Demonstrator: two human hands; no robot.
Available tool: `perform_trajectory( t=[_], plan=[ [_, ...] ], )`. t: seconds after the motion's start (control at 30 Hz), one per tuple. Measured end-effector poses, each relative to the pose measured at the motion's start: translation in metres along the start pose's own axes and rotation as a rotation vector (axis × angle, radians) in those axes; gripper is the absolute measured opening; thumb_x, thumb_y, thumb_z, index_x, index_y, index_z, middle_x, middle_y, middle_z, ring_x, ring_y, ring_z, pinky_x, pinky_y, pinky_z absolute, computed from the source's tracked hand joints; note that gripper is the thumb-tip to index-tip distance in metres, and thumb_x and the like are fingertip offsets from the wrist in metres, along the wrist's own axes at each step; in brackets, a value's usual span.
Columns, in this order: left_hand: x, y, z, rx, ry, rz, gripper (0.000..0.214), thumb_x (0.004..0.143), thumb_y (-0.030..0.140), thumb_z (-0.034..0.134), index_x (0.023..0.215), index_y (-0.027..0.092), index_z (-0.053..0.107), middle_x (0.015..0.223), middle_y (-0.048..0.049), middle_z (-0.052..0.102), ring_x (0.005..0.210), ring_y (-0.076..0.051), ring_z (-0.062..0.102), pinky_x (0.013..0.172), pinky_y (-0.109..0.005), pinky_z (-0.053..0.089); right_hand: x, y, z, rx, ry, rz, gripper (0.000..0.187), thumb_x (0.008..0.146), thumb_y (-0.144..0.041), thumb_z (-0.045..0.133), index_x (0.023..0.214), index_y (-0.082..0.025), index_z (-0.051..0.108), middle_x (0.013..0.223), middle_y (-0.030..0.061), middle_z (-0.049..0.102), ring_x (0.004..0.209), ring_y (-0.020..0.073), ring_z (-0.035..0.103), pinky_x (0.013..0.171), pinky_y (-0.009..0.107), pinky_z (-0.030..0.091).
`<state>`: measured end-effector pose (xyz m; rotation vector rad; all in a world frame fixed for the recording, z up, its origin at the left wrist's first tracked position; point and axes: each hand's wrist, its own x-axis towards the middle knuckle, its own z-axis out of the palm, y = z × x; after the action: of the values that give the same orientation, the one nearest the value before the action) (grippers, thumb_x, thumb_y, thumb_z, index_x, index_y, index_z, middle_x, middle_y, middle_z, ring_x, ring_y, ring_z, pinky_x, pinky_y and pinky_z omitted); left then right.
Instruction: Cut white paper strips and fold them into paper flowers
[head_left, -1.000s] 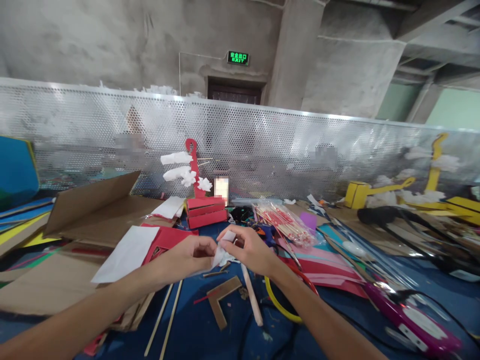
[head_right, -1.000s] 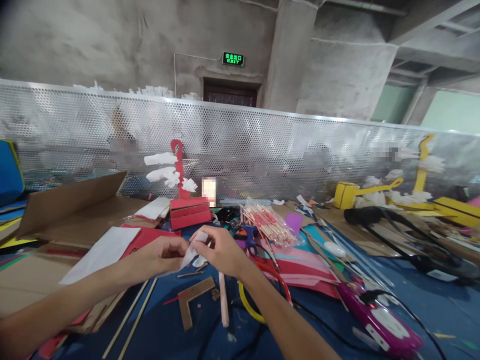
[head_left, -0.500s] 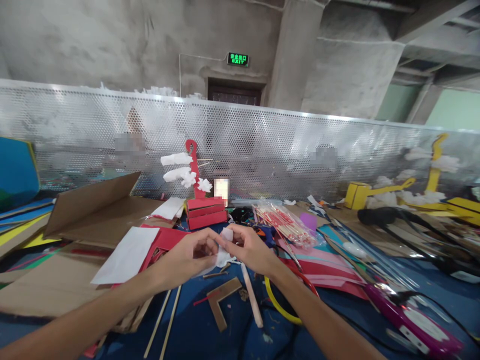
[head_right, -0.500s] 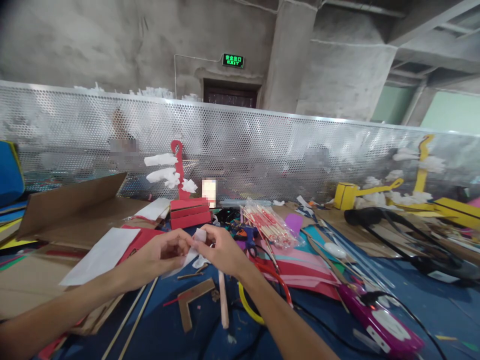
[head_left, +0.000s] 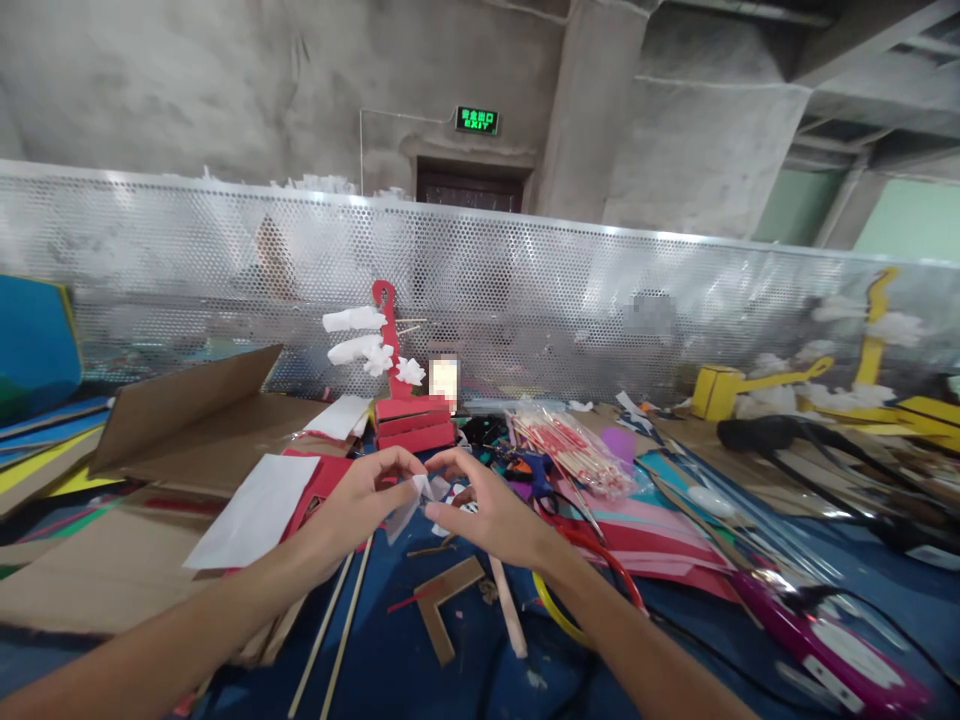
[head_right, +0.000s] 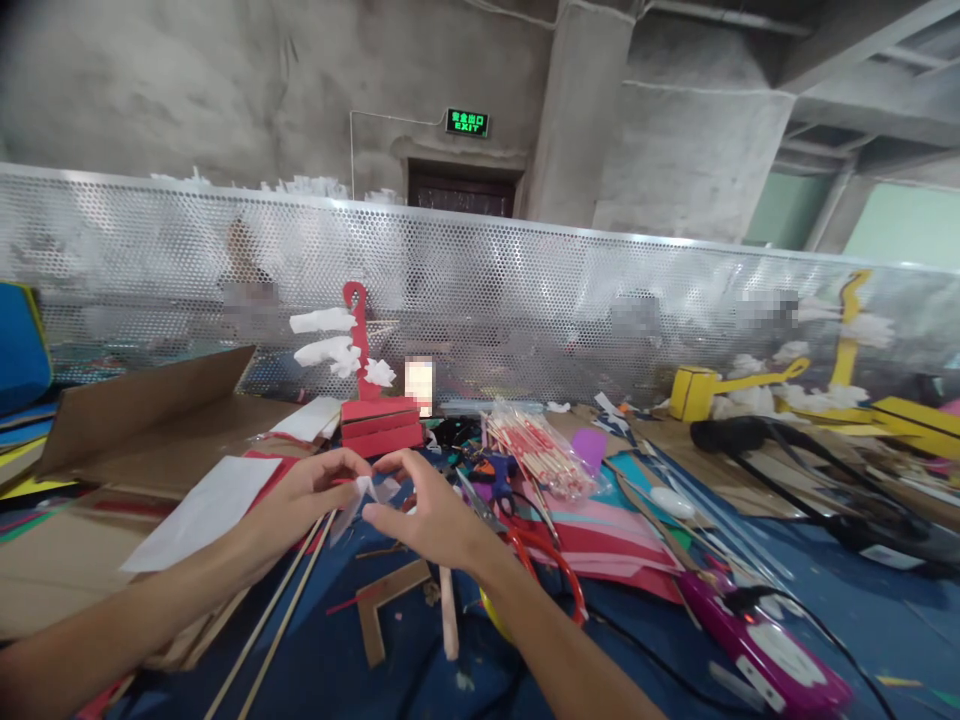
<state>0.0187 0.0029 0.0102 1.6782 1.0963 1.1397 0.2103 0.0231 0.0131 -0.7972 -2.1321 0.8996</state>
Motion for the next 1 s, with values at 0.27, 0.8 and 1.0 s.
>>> perform_trajectory(
  t=[0.27,0.8,1.0],
  plan=[
    [0.002,-0.004,-0.002,-0.103,0.033,-0.001,0.011,0.078,0.026,0.058,0.083,0.017,0.057,0.078,-0.0012,0.059,0.073,-0.014,0.055,0.07,-0.026,0.043,0.005,0.009,0.007,-0.153,0.08,-0.038,0.015,0.08,-0.021,0.059,0.094,-0.018,0.062,0.093,0.004,0.064,0.08,0.0145,0.058,0.067,0.025,0.045],
    [0.001,-0.005,0.002,0.076,0.084,0.126,0.013,0.078,0.021,0.051,0.09,0.018,0.048,0.082,0.0005,0.053,0.071,-0.012,0.053,0.064,-0.024,0.042,0.003,0.003,0.015,-0.015,-0.057,-0.015,0.016,0.082,-0.031,0.057,0.084,-0.015,0.061,0.076,0.0,0.06,0.067,0.0116,0.052,0.061,0.02,0.039],
    [0.0,-0.008,0.003,0.111,0.079,0.164,0.013,0.081,0.02,0.047,0.094,0.019,0.048,0.083,0.0008,0.054,0.068,-0.012,0.051,0.063,-0.025,0.042,0.003,0.003,0.018,-0.028,-0.028,0.013,0.016,0.083,-0.022,0.049,0.073,-0.014,0.059,0.067,-0.0013,0.056,0.062,0.0101,0.049,0.057,0.019,0.036]
  ],
)
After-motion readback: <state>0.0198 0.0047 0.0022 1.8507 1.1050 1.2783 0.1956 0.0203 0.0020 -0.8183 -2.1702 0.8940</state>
